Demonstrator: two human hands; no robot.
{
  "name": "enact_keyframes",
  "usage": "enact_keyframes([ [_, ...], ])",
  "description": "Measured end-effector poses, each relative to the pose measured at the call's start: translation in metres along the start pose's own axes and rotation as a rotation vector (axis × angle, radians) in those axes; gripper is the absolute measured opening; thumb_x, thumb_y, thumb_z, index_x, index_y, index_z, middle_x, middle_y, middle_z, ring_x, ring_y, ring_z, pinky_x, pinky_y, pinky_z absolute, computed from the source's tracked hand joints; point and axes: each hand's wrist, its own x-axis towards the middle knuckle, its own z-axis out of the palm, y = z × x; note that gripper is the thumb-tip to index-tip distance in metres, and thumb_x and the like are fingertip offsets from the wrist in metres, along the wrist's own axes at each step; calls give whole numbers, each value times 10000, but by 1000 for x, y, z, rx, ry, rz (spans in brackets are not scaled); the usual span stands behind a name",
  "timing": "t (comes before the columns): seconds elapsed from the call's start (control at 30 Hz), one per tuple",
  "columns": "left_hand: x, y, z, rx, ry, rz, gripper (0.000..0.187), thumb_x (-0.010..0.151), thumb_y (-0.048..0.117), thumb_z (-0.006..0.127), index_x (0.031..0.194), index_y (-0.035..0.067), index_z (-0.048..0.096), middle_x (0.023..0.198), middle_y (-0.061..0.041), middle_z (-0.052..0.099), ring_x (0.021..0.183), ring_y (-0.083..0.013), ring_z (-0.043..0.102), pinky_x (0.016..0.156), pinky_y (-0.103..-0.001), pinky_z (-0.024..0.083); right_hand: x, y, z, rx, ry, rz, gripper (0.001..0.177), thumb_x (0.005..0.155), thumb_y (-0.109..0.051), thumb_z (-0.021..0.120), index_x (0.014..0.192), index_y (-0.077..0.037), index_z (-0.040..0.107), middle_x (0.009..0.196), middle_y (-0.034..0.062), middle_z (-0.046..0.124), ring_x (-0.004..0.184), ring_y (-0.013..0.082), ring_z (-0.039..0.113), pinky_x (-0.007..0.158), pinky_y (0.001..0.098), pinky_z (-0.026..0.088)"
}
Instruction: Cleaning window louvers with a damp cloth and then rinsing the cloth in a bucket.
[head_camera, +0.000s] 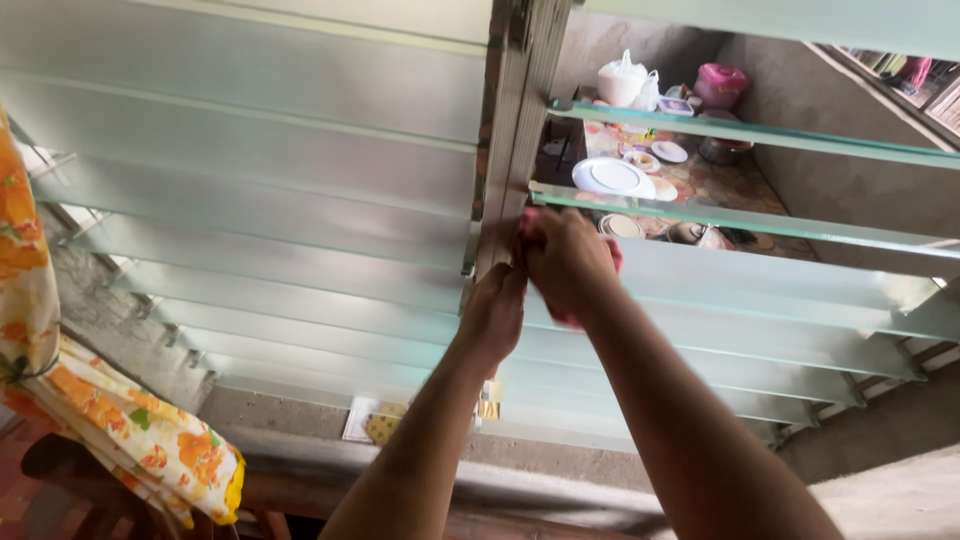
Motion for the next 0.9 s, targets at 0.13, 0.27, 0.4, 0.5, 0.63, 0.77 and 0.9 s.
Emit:
enact_keyframes([
  [0.13,-4,-1,-1,-47,-71,-177,359,1004,356,406,899,59,577,800,-70,585,729,-186,526,685,-372,451,-15,1,4,-21,128,-51,270,840,-363,754,995,-143,739,1067,193,706,1101,391,638,855,500,516],
  [0.27,3,-13,2,-41,-65,-63,325,985,317,423,876,40,553,776,-75,566,709,-193,521,666,-375,451,39,28,27,-116,34,129,302,861,-343,720,1070,-125,710,1160,188,697,1175,391,617,960,524,481],
  [0.4,3,-13,1,-116,-101,-148,294,973,314,469,871,49,546,753,-47,515,687,-178,475,639,-364,429,46,33,30,-128,8,204,311,866,-279,692,1127,-110,681,1165,183,695,1178,407,610,978,561,440],
  [0.5,4,-4,-5,-158,-154,-169,349,1011,374,479,878,58,541,749,-8,490,672,-138,445,609,-323,407,-8,-5,-6,-74,-17,139,306,813,-317,719,1070,-153,699,1195,118,704,1211,359,614,979,526,456],
  [0.63,2,8,-12,-220,-205,-297,314,993,374,475,884,91,553,723,4,474,607,-115,407,512,-327,347,-6,-5,-5,-27,-47,124,344,812,-366,737,1085,-165,683,1197,87,698,1240,330,589,987,518,439],
  [0.77,5,4,-12,-208,-216,-332,270,967,369,496,859,125,537,699,24,466,540,-105,385,451,-312,311,43,30,28,-127,-9,188,429,804,-335,750,1178,-150,650,1243,125,671,1256,360,566,977,549,428],
  [0.9,5,-1,-20,-305,-205,-351,256,945,326,461,836,115,558,636,43,414,525,-92,333,445,-299,274,18,-9,1,-105,-65,269,431,847,-382,734,1192,-134,661,1269,162,667,1286,372,558,1016,551,420],
])
